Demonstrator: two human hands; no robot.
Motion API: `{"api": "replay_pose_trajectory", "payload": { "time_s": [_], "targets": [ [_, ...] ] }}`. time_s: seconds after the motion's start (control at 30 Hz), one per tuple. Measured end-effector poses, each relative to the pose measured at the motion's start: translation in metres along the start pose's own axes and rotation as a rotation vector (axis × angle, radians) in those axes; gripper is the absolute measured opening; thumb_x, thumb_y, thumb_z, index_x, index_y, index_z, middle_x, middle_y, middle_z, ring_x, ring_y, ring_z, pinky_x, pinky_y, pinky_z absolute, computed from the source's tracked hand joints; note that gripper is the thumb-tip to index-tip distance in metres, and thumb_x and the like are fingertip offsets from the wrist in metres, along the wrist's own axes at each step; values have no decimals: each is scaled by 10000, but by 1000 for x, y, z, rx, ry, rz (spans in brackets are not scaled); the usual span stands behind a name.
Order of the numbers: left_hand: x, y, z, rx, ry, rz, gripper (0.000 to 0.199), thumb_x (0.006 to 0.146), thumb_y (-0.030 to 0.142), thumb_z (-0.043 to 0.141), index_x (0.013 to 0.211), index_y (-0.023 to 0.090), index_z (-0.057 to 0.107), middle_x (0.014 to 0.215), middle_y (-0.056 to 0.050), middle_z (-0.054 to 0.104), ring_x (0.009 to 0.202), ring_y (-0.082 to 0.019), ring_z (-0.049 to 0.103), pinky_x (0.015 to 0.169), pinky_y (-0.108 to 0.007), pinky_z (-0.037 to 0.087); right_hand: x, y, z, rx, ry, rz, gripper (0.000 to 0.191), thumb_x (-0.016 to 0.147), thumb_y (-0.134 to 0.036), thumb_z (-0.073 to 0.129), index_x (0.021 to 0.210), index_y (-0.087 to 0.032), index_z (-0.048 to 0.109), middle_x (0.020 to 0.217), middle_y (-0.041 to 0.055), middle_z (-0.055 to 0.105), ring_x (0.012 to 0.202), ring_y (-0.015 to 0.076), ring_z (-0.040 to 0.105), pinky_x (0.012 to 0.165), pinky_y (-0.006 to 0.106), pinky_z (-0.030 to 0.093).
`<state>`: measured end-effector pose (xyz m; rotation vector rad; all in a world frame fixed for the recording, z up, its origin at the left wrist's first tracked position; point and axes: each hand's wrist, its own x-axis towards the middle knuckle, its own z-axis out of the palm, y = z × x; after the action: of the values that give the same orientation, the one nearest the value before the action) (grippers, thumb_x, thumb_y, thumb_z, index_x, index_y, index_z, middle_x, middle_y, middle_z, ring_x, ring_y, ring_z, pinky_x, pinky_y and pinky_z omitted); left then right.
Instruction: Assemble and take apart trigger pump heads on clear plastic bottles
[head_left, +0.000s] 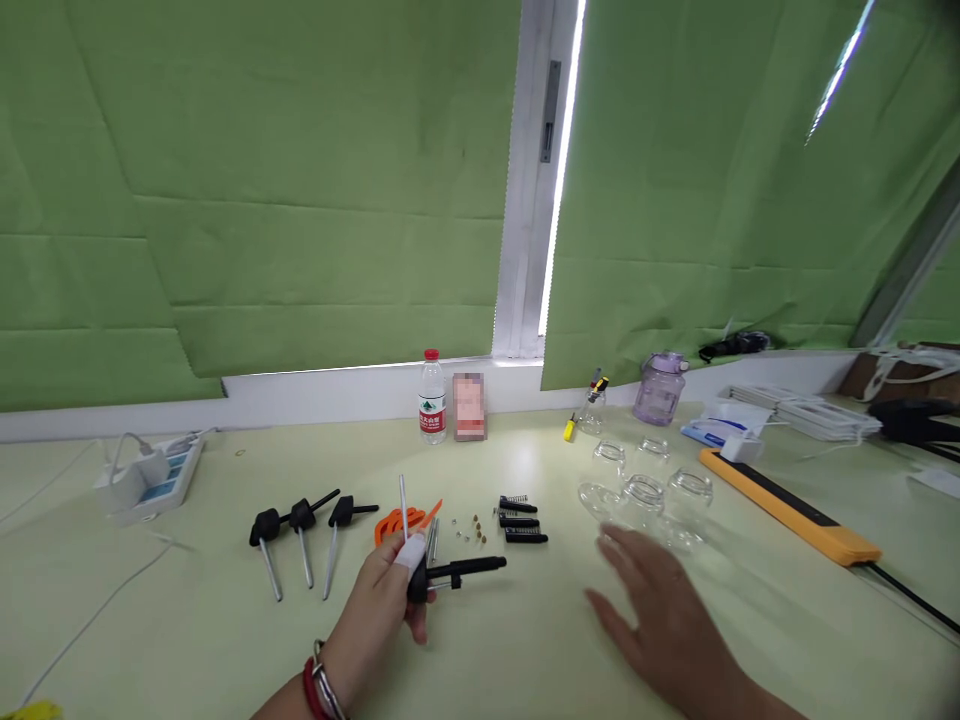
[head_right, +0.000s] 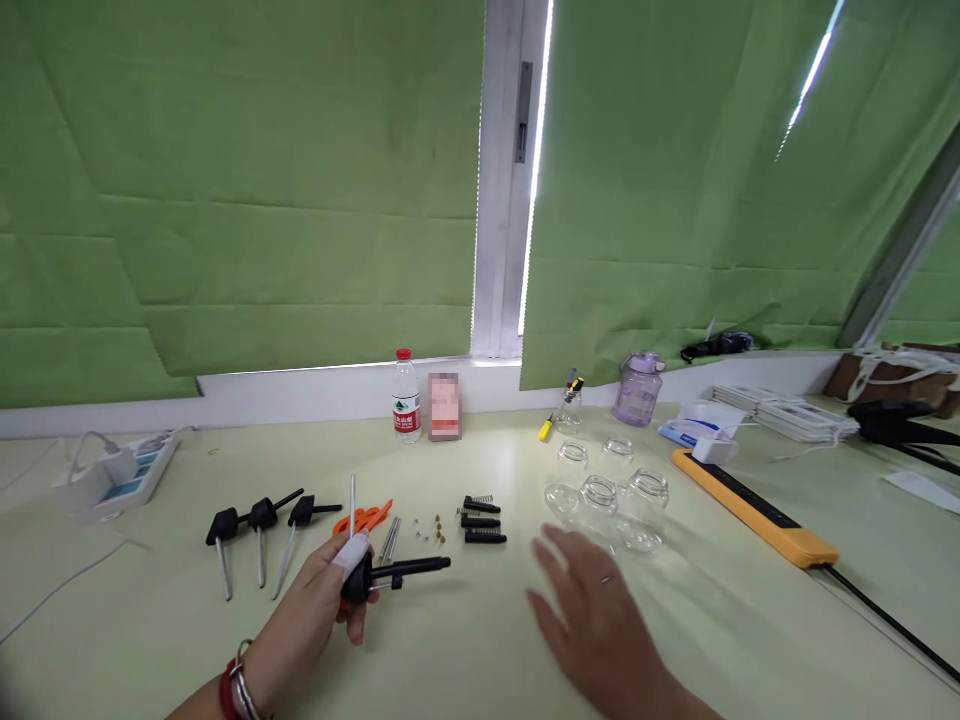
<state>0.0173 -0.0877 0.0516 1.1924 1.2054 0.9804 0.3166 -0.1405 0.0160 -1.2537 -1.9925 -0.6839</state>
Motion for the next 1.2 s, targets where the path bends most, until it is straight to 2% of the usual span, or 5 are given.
{"api": "replay_pose_trajectory", "payload": {
  "time_s": [0.13, 0.27, 0.57, 0.9, 1.2],
  "targets": [
    [-16, 2, 10, -9, -122, -5, 374, 830, 560, 436, 780, 198, 515, 535, 27, 567, 405, -129, 542, 440, -221, 370, 30, -46, -1, 132, -88, -466, 448, 855, -157, 500, 1292, -247, 466, 1223, 105, 603, 1139, 278, 523, 907, 404, 416],
    [-24, 0, 14, -22, -213, 29, 408, 850, 575, 390, 821, 191, 526, 557, 23, 570, 371, -121, 507, 491, -261, 399, 59, -74, 4, 274, -160, -521, 411, 866, -125, 402, 1268, -88, 479, 955, 159, 685, 846, 252, 610, 749, 403, 468],
    [-24, -4, -11, 404, 17, 653, 645, 697, 427, 655, 1263, 230, 417, 1067, -99, 570, 895, -264, 559, 789, -363, 444, 99, -70, -6, 938, -608, 244, 273, 914, -308, 416, 779, -186, 620, 610, -23, 500, 573, 115, 447, 544, 224, 355],
    [3, -12, 3, 421, -153, 171, 308, 780, 474, 536, 806, 167, 553, 800, -50, 590, 772, -222, 552, 688, -336, 458, 76, -60, 67, 1140, -728, 644, 182, 781, -206, 517, 862, -170, 676, 679, -7, 544, 625, 121, 432, 608, 234, 343],
    [11, -13, -4, 716, -226, 169, 360, 819, 502, 442, 820, 163, 562, 808, -62, 623, 739, -216, 553, 631, -295, 415, 61, -61, 88, 1208, -698, 667, 207, 738, -105, 495, 915, -171, 579, 638, -28, 538, 618, 126, 474, 624, 246, 366]
  ]
}}
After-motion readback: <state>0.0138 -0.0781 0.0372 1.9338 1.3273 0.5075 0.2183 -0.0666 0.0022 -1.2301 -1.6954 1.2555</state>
